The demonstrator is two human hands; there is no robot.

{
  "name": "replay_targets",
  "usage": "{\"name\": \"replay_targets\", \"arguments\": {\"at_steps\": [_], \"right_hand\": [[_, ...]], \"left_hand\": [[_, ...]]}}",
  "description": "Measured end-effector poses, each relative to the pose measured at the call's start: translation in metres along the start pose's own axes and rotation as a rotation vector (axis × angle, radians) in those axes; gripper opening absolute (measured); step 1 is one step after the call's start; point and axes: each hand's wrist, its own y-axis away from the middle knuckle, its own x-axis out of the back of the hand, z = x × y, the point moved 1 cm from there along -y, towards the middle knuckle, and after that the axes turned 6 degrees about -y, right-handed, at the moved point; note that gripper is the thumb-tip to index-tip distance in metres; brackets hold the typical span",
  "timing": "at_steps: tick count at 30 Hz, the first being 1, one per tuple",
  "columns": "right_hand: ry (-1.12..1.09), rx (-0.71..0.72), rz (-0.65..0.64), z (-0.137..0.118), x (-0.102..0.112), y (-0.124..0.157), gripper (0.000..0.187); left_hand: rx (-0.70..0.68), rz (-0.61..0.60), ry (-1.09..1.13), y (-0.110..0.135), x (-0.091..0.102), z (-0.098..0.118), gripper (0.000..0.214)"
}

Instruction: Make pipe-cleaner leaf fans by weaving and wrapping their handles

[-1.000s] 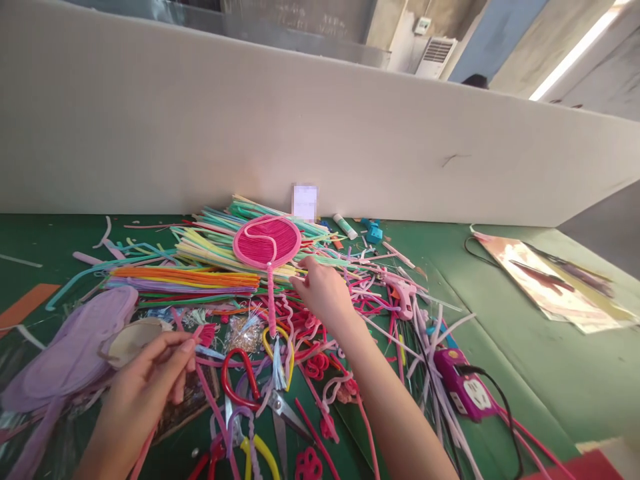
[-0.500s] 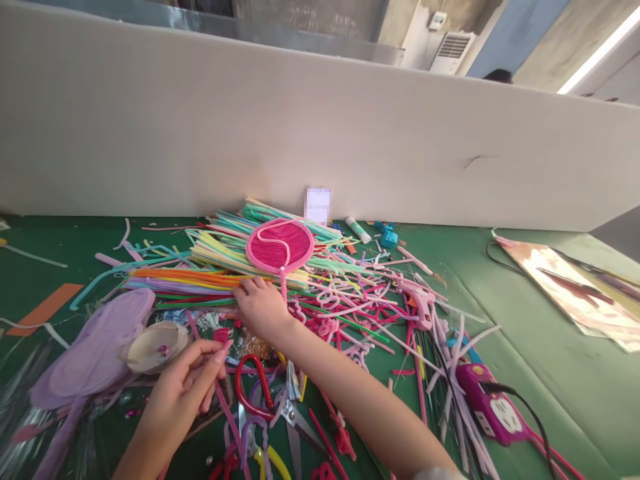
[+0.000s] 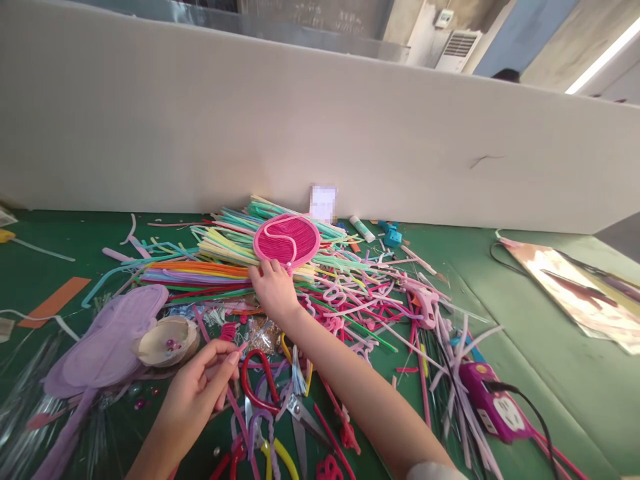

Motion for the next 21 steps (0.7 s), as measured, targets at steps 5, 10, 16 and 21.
{"name": "replay_targets", "arguments": {"at_steps": [5, 10, 16, 21], "right_hand": [[-0.103, 0.226, -0.108, -0.028, -0.016, -0.005, 0.024], [-0.127, 0.173, -0.154, -0.047, -0.031, -0.017, 0.020], [-0.176, -0.065, -0.071, -0.042, 0.015, -0.011, 0.024], [-0.380, -0.185, 0.020, -0.015, 0.072, 0.029, 0.026]], "left_hand": [[-0.018, -0.022, -0.030, -0.001, 0.001, -0.005, 0.039], [-0.011, -0.026, -0.031, 0.005, 0.002, 0.003, 0.041], [-0.008, 0.109, 0.030, 0.017, 0.011, 0.021, 0.041], [-0.103, 0.298, -0.027, 0.017, 0.033, 0.037, 0.039]]}}
